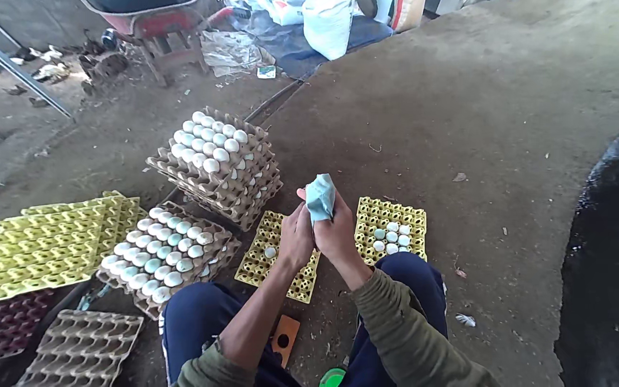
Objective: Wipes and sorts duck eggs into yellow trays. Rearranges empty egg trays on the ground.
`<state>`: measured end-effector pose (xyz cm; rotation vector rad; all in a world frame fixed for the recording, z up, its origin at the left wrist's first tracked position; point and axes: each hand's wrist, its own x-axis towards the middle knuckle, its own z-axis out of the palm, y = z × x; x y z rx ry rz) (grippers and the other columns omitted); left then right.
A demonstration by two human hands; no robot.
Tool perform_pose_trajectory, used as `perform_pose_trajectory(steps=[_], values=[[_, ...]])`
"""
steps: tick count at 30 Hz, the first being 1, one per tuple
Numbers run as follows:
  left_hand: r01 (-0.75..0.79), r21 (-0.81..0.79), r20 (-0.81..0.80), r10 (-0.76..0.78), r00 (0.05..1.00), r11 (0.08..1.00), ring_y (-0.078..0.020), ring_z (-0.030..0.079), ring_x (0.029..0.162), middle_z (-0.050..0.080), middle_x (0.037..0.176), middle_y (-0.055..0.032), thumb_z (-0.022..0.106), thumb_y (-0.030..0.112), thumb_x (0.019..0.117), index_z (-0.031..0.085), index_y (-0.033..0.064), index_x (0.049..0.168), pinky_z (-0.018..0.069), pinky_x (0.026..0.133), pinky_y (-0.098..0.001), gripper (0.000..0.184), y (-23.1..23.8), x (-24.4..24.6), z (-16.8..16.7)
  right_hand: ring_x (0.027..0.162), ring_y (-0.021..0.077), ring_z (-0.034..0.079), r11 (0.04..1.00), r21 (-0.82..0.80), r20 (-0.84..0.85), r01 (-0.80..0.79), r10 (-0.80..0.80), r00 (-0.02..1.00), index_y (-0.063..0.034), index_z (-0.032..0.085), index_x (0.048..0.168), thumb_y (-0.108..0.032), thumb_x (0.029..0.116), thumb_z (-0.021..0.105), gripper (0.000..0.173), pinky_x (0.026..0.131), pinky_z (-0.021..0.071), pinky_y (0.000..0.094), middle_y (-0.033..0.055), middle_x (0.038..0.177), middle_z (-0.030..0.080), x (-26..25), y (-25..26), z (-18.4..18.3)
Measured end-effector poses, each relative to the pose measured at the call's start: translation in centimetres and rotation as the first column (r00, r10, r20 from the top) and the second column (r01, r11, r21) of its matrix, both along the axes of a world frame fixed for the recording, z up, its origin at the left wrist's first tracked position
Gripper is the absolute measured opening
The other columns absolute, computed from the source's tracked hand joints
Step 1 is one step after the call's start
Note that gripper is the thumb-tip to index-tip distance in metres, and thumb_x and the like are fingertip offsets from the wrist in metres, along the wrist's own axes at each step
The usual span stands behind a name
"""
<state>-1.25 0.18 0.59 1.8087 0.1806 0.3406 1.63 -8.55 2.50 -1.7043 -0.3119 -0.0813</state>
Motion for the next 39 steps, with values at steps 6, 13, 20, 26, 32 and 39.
perform_pose_trajectory(steps=[6, 13, 20, 26, 32, 39], values=[[0.026, 0.131, 0.093, -0.038, 0.995, 0.991, -0.0015, 0.057, 0.065, 0.058, 0.068, 0.0045, 0.025, 0.031, 0.1062, 0.067, 0.0066, 0.094, 0.0478, 0.062, -0.0251, 0.049, -0.2, 0.4, -1.0, 0.097, 0.0148, 0.073, 0.956, 0.287, -0.349, 0.065, 0.042, 0.936, -0.0062, 0.062, 0.127, -0.011, 0.1049, 0.051, 0.025, 0.084, 0.059, 0.036, 0.0077, 0.108, 0.076, 1.2, -0.2, 0.3], [0.222, -0.097, 0.015, -0.222, 0.975, 0.97, -0.0005, 0.061, 0.066, 0.065, 0.079, 0.0041, 0.032, 0.029, 0.1019, 0.068, 0.0057, 0.104, 0.0518, 0.06, -0.0216, 0.043, -0.5, 0.1, -1.5, 0.071, 0.0201, 0.074, 0.962, 0.263, -0.537, 0.073, 0.083, 0.839, -0.0003, 0.059, 0.126, -0.002, 0.105, 0.046, 0.024, 0.068, 0.0624, 0.0352, 0.0137, 0.086, 0.076, 3.6, -1.7, 0.0], [0.348, -0.792, 0.119, -0.432, 0.894, 0.501, -0.0104, 0.067, 0.066, 0.072, 0.101, -0.0126, 0.015, 0.033, 0.1099, 0.05, 0.0085, 0.12, 0.0553, 0.061, -0.0195, 0.044, -0.5, 0.6, -0.8, 0.086, 0.022, 0.075, 0.844, 0.49, -0.3, 0.219, -0.073, 0.951, -0.0067, 0.051, 0.135, -0.032, 0.1125, 0.036, 0.037, 0.077, 0.0633, 0.0377, 0.0111, 0.095, 0.075, 5.2, -5.2, 1.7], [0.044, -0.9, -0.034, -0.17, 0.985, 0.434, -0.0136, 0.069, 0.088, 0.071, 0.094, -0.0045, 0.006, 0.042, 0.1094, 0.059, 0.0118, 0.113, 0.0592, 0.078, -0.0331, 0.062, -2.6, -0.3, -0.1, 0.141, 0.0254, 0.049, 0.995, -0.091, 0.423, -0.052, 0.086, 0.902, -0.004, 0.069, 0.126, -0.029, 0.0915, 0.058, 0.044, 0.118, 0.0356, 0.0579, 0.0101, 0.143, 0.061, 1.2, -2.7, -1.7], [0.039, -0.361, 0.03, -0.03, 0.999, 0.932, -0.0045, 0.057, 0.117, 0.06, 0.128, -0.0081, 0.017, 0.025, 0.1053, 0.047, -0.0026, 0.14, 0.0461, 0.104, -0.0256, 0.053, -1.6, -0.1, -0.6, 0.092, 0.0147, 0.071, 0.991, -0.134, 0.136, 0.012, 0.006, 0.991, -0.0015, 0.073, 0.106, -0.013, 0.0857, 0.063, 0.026, 0.082, 0.0577, 0.0395, 0.008, 0.096, 0.074, 0.3, -0.7, -1.3], [0.061, -0.08, 0.036, -0.058, 0.998, 0.995, -0.0036, 0.062, 0.104, 0.067, 0.111, -0.0047, 0.02, 0.029, 0.1084, 0.058, 0.0009, 0.131, 0.0513, 0.092, -0.0273, 0.052, -1.0, 0.3, -0.8, 0.073, 0.0078, 0.063, 0.975, 0.165, -0.266, 0.147, -0.1, 0.959, -0.0054, 0.07, 0.097, -0.014, 0.103, 0.047, 0.025, 0.068, 0.0541, 0.0302, 0.001, 0.078, 0.065, 0.8, 0.1, -0.6]])
